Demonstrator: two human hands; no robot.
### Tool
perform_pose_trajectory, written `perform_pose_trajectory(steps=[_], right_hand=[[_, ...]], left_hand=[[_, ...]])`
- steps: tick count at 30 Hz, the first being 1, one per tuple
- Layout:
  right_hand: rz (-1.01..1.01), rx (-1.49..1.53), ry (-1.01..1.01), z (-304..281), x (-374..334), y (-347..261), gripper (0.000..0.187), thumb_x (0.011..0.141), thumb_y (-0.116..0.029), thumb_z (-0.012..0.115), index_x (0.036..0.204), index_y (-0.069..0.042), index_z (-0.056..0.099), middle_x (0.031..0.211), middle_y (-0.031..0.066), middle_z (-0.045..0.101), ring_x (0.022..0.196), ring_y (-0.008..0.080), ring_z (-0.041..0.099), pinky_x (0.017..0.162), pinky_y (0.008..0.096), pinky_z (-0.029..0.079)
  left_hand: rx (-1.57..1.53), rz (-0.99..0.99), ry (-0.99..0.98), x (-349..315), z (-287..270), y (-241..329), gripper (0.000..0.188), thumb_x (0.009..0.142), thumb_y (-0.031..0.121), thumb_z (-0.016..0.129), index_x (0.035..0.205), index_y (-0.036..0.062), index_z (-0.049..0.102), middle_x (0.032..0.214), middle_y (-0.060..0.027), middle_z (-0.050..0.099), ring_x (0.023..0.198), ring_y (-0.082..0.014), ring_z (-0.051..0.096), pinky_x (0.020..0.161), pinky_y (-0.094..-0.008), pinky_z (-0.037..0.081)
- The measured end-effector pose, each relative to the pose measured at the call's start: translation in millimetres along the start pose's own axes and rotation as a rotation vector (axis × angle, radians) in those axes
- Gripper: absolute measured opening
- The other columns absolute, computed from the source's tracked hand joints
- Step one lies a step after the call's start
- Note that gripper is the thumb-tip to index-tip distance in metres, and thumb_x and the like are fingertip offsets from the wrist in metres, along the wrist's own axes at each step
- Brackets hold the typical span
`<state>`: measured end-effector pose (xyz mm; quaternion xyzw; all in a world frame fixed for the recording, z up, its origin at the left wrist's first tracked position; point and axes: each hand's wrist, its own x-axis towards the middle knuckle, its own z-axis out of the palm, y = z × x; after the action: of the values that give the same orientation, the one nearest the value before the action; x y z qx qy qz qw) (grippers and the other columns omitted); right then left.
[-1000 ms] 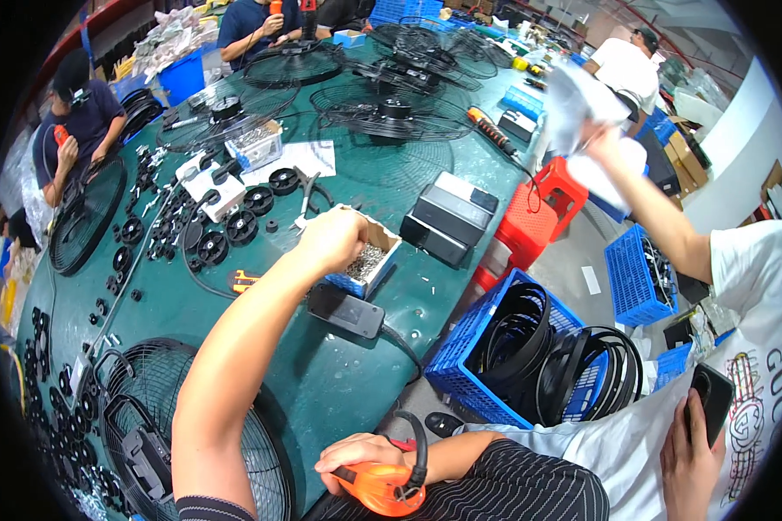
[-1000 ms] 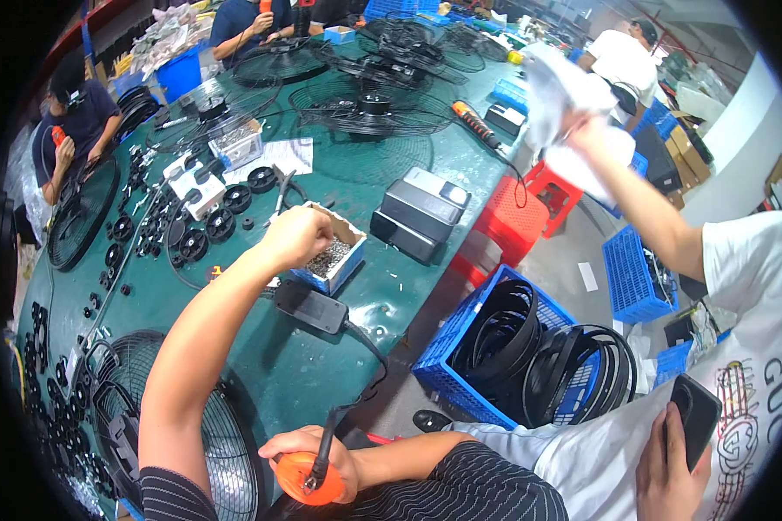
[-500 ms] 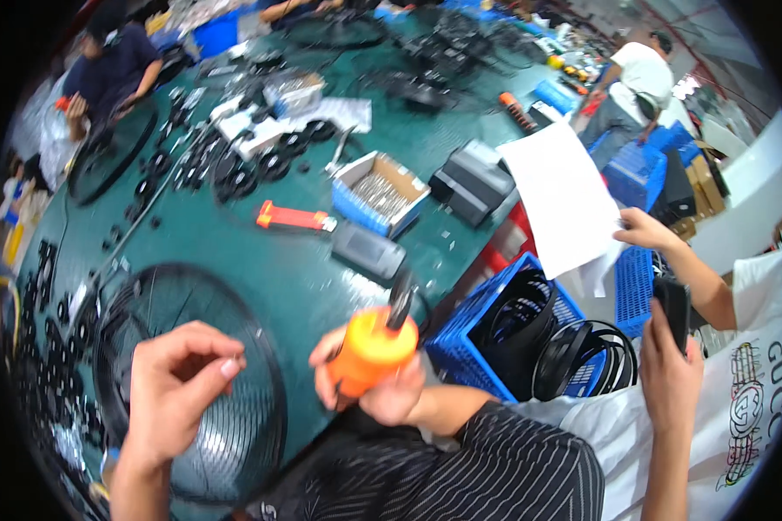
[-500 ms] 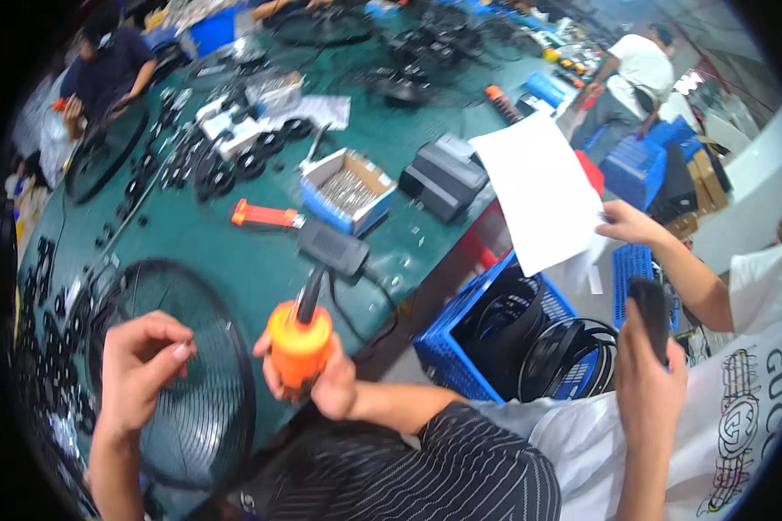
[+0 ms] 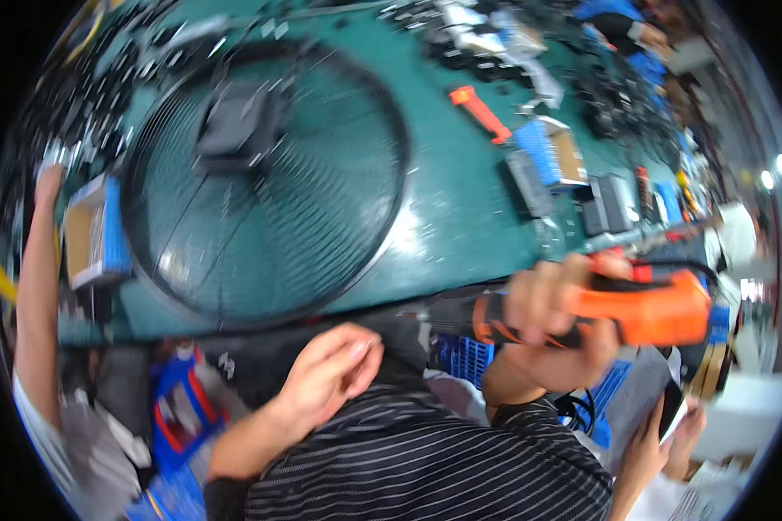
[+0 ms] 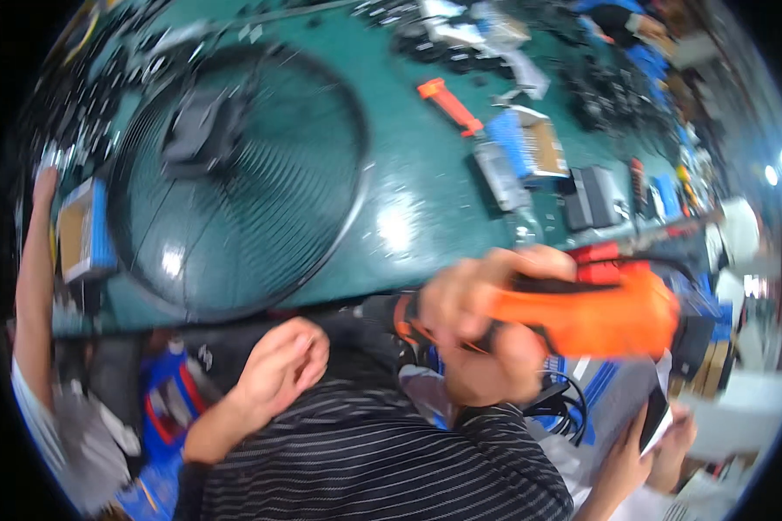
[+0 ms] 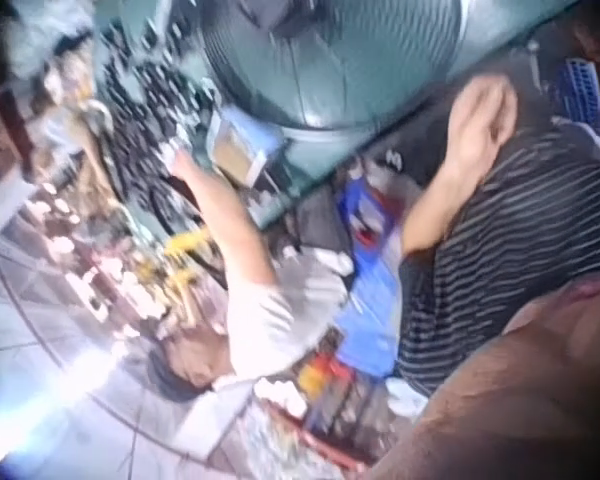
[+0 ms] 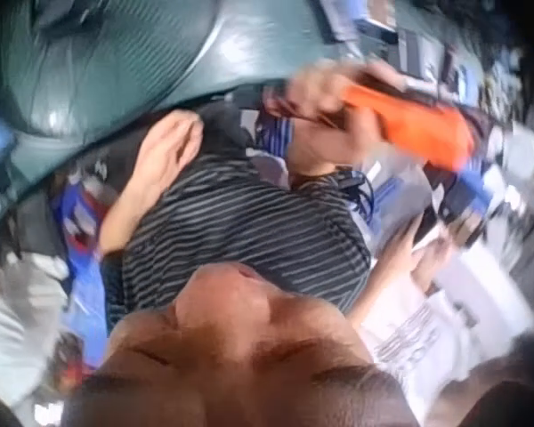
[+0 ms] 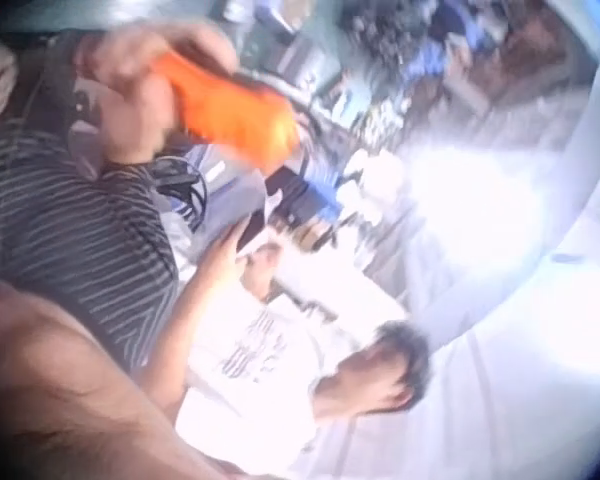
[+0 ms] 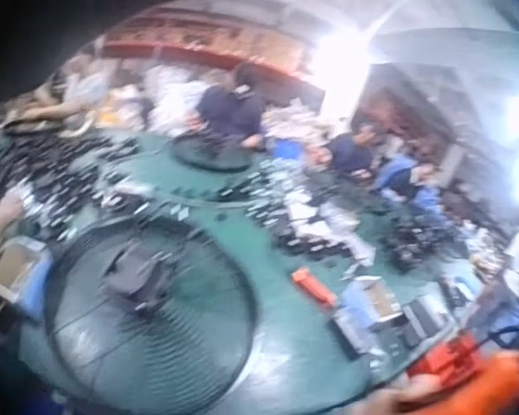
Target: Use a power screwdriver to attach screws and components to a metal fan grille assembly on a workshop table.
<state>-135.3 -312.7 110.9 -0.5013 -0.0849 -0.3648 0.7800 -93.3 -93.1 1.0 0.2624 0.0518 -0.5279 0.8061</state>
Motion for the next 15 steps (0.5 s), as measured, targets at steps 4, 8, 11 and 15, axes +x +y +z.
perform_pose_trajectory(steps=[4, 8, 11, 15], right_hand=[[-0.022, 0.028, -0.077, 19.7, -9.7, 1.4, 0.047, 0.092, -0.026, 0.063, 0.129, -0.005, 0.042, 0.078, 0.0061, 0.058, 0.056, 0.0161, 0.054, 0.052, 0.0326, 0.047], [-0.026, 0.026, -0.219, 29.5, -12.6, 10.4, 0.042, 0.093, -0.025, 0.058, 0.125, 0.000, 0.046, 0.079, 0.0046, 0.055, 0.058, 0.0125, 0.053, 0.057, 0.0294, 0.045], [-0.017, 0.006, -0.219, 32.7, -13.1, 12.7, 0.041, 0.093, -0.026, 0.057, 0.124, -0.002, 0.045, 0.079, 0.0044, 0.055, 0.059, 0.0126, 0.054, 0.057, 0.0291, 0.045], [-0.028, -0.021, -0.235, 31.3, -11.1, 15.2, 0.040, 0.094, -0.026, 0.057, 0.124, -0.003, 0.044, 0.079, 0.0040, 0.055, 0.059, 0.0125, 0.055, 0.058, 0.0287, 0.046]], left_hand=[[-0.126, -0.025, -0.050, 6.1, -12.2, -12.0, 0.022, 0.104, 0.022, 0.050, 0.109, 0.0040, 0.062, 0.086, -0.0075, 0.060, 0.066, -0.0126, 0.049, 0.054, -0.0245, 0.037], [-0.233, -0.042, -0.085, 10.3, -12.7, -11.7, 0.023, 0.104, 0.023, 0.051, 0.111, 0.0052, 0.064, 0.090, -0.0069, 0.064, 0.067, -0.0125, 0.050, 0.053, -0.0234, 0.037], [-0.249, -0.042, -0.111, 12.6, -12.2, -6.5, 0.023, 0.104, 0.023, 0.051, 0.111, 0.0047, 0.064, 0.091, -0.0058, 0.065, 0.067, -0.0127, 0.050, 0.054, -0.0238, 0.037], [-0.262, -0.037, -0.145, 16.7, -12.8, -2.3, 0.024, 0.104, 0.023, 0.051, 0.109, 0.0046, 0.065, 0.089, -0.0053, 0.065, 0.067, -0.0126, 0.050, 0.054, -0.0239, 0.037]])
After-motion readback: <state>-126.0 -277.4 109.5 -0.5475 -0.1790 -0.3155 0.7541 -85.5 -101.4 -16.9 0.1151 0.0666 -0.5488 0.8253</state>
